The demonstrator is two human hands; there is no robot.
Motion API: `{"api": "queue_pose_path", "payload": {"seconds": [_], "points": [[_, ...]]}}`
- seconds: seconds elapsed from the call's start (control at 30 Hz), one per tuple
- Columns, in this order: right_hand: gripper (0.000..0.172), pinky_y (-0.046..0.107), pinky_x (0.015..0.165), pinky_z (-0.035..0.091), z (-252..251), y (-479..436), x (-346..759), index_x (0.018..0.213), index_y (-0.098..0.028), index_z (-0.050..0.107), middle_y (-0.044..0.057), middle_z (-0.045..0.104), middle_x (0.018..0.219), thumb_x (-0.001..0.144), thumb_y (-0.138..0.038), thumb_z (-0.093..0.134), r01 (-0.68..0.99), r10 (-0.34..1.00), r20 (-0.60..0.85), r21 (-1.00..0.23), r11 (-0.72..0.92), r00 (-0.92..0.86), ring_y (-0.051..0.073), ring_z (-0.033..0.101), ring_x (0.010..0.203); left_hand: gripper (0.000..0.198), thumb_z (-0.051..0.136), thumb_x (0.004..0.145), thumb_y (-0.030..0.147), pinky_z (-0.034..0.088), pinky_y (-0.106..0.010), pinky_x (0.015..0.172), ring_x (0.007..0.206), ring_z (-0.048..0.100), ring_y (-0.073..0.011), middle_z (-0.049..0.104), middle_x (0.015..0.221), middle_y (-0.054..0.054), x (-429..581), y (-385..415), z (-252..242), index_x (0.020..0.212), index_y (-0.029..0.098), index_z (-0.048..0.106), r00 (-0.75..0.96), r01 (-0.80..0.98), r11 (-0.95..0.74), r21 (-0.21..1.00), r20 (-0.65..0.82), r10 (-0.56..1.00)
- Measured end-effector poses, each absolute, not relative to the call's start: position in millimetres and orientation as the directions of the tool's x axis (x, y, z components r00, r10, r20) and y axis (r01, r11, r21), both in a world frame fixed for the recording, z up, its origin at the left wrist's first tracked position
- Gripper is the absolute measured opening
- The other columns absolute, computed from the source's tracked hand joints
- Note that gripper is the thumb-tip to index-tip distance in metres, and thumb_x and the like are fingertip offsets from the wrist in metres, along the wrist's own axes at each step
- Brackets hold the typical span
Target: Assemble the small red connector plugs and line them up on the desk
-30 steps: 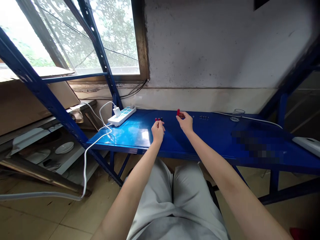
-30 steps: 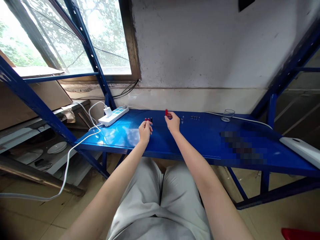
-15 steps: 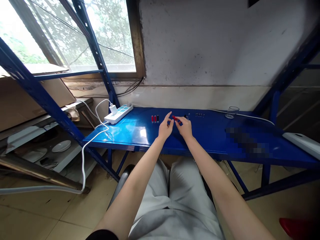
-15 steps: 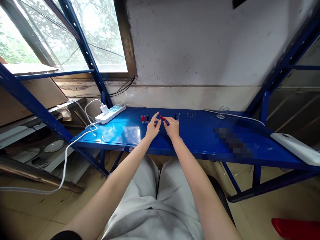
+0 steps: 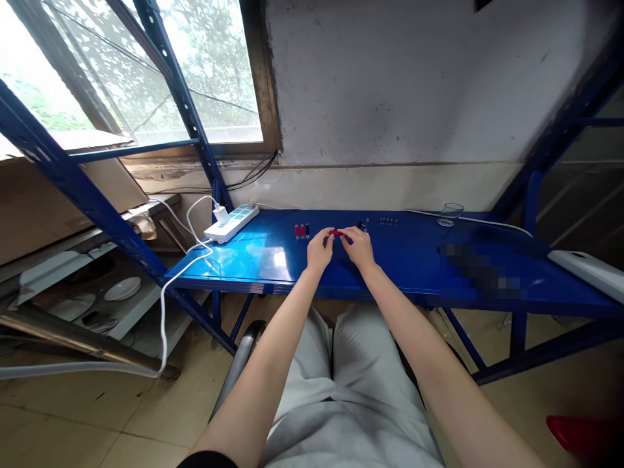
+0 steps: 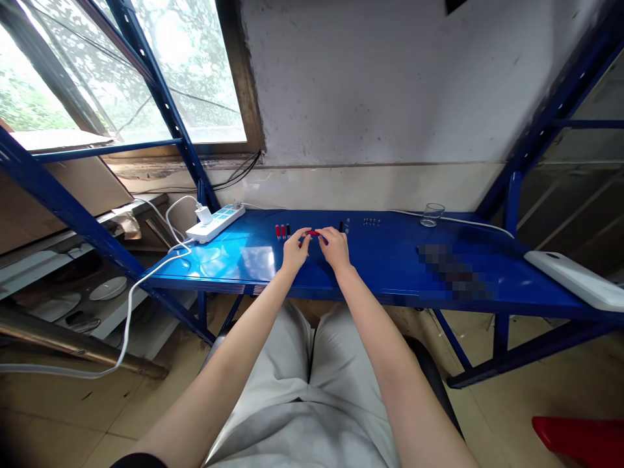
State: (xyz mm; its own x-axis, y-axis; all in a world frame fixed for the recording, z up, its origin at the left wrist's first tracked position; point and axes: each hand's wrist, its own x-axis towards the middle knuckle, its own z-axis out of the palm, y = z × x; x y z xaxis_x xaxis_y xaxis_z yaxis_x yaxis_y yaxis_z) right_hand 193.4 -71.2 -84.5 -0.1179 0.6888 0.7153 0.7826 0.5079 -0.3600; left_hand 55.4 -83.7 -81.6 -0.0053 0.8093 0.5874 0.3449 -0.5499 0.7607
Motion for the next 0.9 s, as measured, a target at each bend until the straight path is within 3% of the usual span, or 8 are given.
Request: {"api": "queue_pose_path", "payload": {"seconds": [0.17, 0.37, 0.53, 0.63, 0.73, 0.9], "points": [[0.030, 0.033, 0.071, 0.041, -85.3, -71.7, 192.4, 0.102, -0.020, 0.065, 0.009, 0.062, 0.099, 0.088, -0.024, 0.039, 0.757, 0.643, 0.759, -0.360, 0.545, -0.102, 0.020, 0.058, 0.085, 0.022, 0.045, 0.086, 0.025, 0.048, -0.022, 0.061, 0.063, 0.060, -0.0102, 0.066, 0.087, -0.004, 54.2, -78.9, -85.6, 0.103, 0.020, 0.059, -0.003, 0.385, -0.510, 0.769, 0.554, 0.833], [0.036, 0.032, 0.075, 0.043, -87.0, -71.9, 191.7, 0.109, -0.020, 0.061, 0.010, 0.059, 0.101, 0.090, -0.025, 0.030, 0.679, 0.593, 0.802, -0.397, 0.618, -0.071, 0.020, 0.056, 0.092, 0.021, 0.045, 0.086, 0.028, 0.042, -0.018, 0.043, 0.042, 0.051, -0.0052, 0.064, 0.080, -0.003, 55.0, -75.8, -86.4, 0.100, 0.018, 0.057, 0.042, 0.270, -0.458, 0.847, 0.464, 0.885], [0.042, 0.031, 0.074, 0.043, -85.4, -74.7, 191.0, 0.117, -0.019, 0.053, 0.010, 0.060, 0.105, 0.093, -0.031, 0.021, 0.635, 0.661, 0.750, -0.521, 0.570, 0.021, 0.019, 0.057, 0.090, 0.020, 0.047, 0.085, 0.029, 0.042, -0.018, 0.042, 0.040, 0.049, -0.0042, 0.064, 0.079, -0.002, 55.6, -75.3, -86.1, 0.098, 0.017, 0.057, 0.040, 0.195, -0.456, 0.869, 0.457, 0.888], [0.042, 0.028, 0.063, 0.039, -82.6, -79.1, 190.6, 0.100, -0.019, 0.056, 0.008, 0.063, 0.084, 0.093, -0.042, 0.022, 0.668, 0.732, 0.672, -0.597, 0.444, 0.113, 0.019, 0.058, 0.075, 0.020, 0.047, 0.085, 0.029, 0.042, -0.017, 0.042, 0.040, 0.049, -0.0037, 0.064, 0.079, -0.002, 55.2, -76.6, -85.0, 0.098, 0.017, 0.057, 0.049, 0.181, -0.461, 0.869, 0.460, 0.886], [0.046, 0.025, 0.052, 0.030, -80.3, -82.5, 190.3, 0.076, -0.020, 0.052, 0.003, 0.053, 0.058, 0.091, -0.051, 0.022, 0.712, 0.784, 0.610, -0.600, 0.365, 0.113, 0.016, 0.050, 0.055, 0.020, 0.048, 0.085, 0.028, 0.043, -0.017, 0.043, 0.042, 0.050, -0.0042, 0.064, 0.079, -0.002, 55.1, -77.8, -84.4, 0.098, 0.017, 0.057, 0.074, 0.171, -0.464, 0.869, 0.458, 0.886], [0.045, 0.026, 0.049, 0.024, -79.9, -81.6, 190.4, 0.065, -0.022, 0.041, 0.000, 0.043, 0.051, 0.090, -0.053, 0.022, 0.673, 0.774, 0.627, -0.611, 0.417, 0.090, 0.013, 0.040, 0.046, 0.019, 0.047, 0.085, 0.028, 0.044, -0.018, 0.043, 0.042, 0.051, -0.0047, 0.064, 0.080, -0.003, 55.8, -77.6, -84.4, 0.098, 0.017, 0.056, 0.110, 0.145, -0.465, 0.874, 0.453, 0.885]]}}
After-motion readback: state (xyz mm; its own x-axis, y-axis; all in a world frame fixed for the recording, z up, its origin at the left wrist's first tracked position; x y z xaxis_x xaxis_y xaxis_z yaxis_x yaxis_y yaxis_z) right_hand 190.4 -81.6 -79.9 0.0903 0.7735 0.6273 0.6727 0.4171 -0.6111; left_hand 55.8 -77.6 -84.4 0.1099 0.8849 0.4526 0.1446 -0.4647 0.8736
